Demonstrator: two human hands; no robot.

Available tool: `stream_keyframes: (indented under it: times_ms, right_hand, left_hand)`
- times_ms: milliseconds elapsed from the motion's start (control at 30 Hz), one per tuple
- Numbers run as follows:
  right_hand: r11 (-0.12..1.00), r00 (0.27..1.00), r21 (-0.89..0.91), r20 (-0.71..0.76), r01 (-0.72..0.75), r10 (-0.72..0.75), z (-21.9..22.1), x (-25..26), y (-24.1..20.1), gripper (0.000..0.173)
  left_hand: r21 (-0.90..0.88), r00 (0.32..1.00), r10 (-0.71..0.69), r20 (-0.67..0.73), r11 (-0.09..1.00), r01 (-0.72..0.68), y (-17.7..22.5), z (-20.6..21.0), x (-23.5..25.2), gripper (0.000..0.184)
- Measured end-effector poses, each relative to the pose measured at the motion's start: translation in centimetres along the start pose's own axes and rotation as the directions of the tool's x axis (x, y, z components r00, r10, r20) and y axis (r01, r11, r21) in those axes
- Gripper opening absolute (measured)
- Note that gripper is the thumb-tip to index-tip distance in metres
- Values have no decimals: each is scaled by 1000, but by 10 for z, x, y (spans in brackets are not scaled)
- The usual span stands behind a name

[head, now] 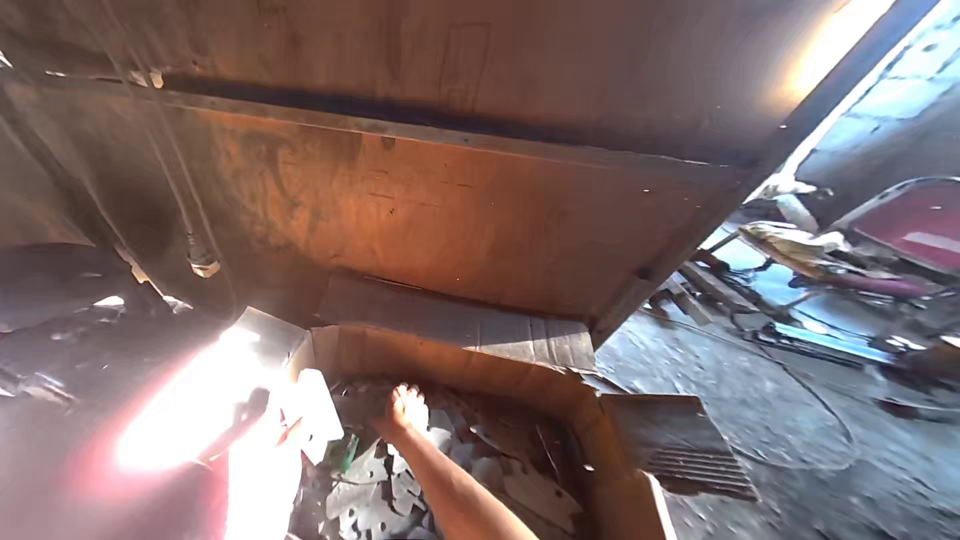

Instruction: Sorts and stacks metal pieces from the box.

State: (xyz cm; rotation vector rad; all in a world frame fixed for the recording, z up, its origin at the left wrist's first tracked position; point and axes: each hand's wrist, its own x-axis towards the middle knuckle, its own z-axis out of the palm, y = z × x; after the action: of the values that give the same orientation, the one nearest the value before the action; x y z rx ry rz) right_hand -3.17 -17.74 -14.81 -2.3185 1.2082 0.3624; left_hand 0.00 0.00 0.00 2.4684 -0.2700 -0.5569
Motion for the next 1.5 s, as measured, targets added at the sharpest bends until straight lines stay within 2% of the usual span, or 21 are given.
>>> stream_keyframes:
  times_ms: [33, 67, 100, 133, 200, 267, 333, 400, 467, 567, 667, 733, 767, 833, 900, 1000, 1067, 1167, 1300, 1400, 1500]
  right_hand:
    - [998, 1000, 57, 15, -22, 22, -3, 1, -1, 83]
    - [993, 999, 113, 30, -32, 29, -6, 1, -1, 79]
    - [983, 998, 178, 48, -36, 28, -10, 1, -1, 73]
    - [968, 998, 246, 54, -39, 27, -14, 2, 0, 65]
    - [935, 999, 353, 47, -26, 10, -25, 0, 4, 56]
    - [834, 997, 547, -19, 76, -79, -28, 1, 17, 51]
    - [579, 974, 793, -75, 189, -214, -32, -6, 26, 39]
    - [320, 952, 937, -38, 140, -305, -41, -21, 30, 23]
    - [152, 926, 988, 34, 25, -376, -48, -34, 33, 14]
    - [22, 878, 995, 95, -96, -468, -49, -40, 41, 17]
    - [-9, 870, 993, 98, -117, -483, -45, -44, 46, 20]
    - [8, 890, 997, 74, -79, -449, -44, -47, 48, 19]
    - [51, 901, 999, 33, -12, -433, -43, -49, 47, 19]
    - [245, 893, 943, -101, 227, -438, -44, -54, 40, 18]
    - [486, 838, 747, -175, 455, -516, -51, -58, 31, 23]
    - [625, 794, 562, -96, 541, -601, -73, -55, 18, 25]
    - [731, 835, 455, -53, 509, -548, -81, -38, 19, 27]
    - [922, 950, 234, -19, 308, -313, -65, -1, 36, 35]
    - [982, 981, -38, 75, 184, -181, -29, 11, 47, 75]
    - [989, 991, -61, 46, 132, -129, -17, 9, 42, 85]
    - [995, 995, 58, 45, 86, -88, -27, 10, 41, 74]
  left_hand:
    - [-243, 991, 76, -106, 965, -100, -18, 12, 6, 31]
    - [-442, 974, 124, -187, 875, -196, -36, 24, 15, 29]
    - [-570, 966, 141, -216, 785, -242, -47, 32, 21, 27]
    - [-638, 962, 139, -233, 725, -259, -59, 41, 32, 25]
    - [-750, 979, 108, -173, 630, -202, -73, 49, 45, 24]
    - [-812, 990, 91, -104, 567, -137, -79, 49, 47, 28]
    - [-824, 994, 80, -77, 556, -109, -78, 49, 46, 31]
    - [-821, 994, 92, -54, 562, -96, -77, 52, 46, 30]
    - [-816, 989, 141, -32, 568, -107, -78, 56, 47, 32]
    - [-825, 990, 132, 55, 565, -29, -65, 57, 42, 36]
    - [-830, 983, 128, 130, 556, 37, -52, 57, 37, 27]
    - [-853, 975, 130, 181, 514, 90, -46, 58, 34, 23]
    - [-867, 970, 137, 203, 486, 112, -43, 58, 33, 21]
    - [-890, 962, 144, 231, 430, 150, -37, 61, 31, 22]
    - [-895, 962, 143, 231, 418, 153, -32, 66, 31, 31]
    - [-895, 984, 85, 156, 434, 104, -33, 78, 37, 32]
    - [-898, 990, 11, 138, 423, 120, -32, 79, 38, 33]
    - [-910, 985, -100, 141, 379, 169, -27, 72, 35, 31]
    - [-902, 978, -154, 138, 389, 188, -25, 67, 33, 29]
    - [-906, 990, -93, 102, 403, 132, -33, 71, 33, 27]
    - [-911, 992, -80, 100, 393, 123, -33, 69, 30, 21]
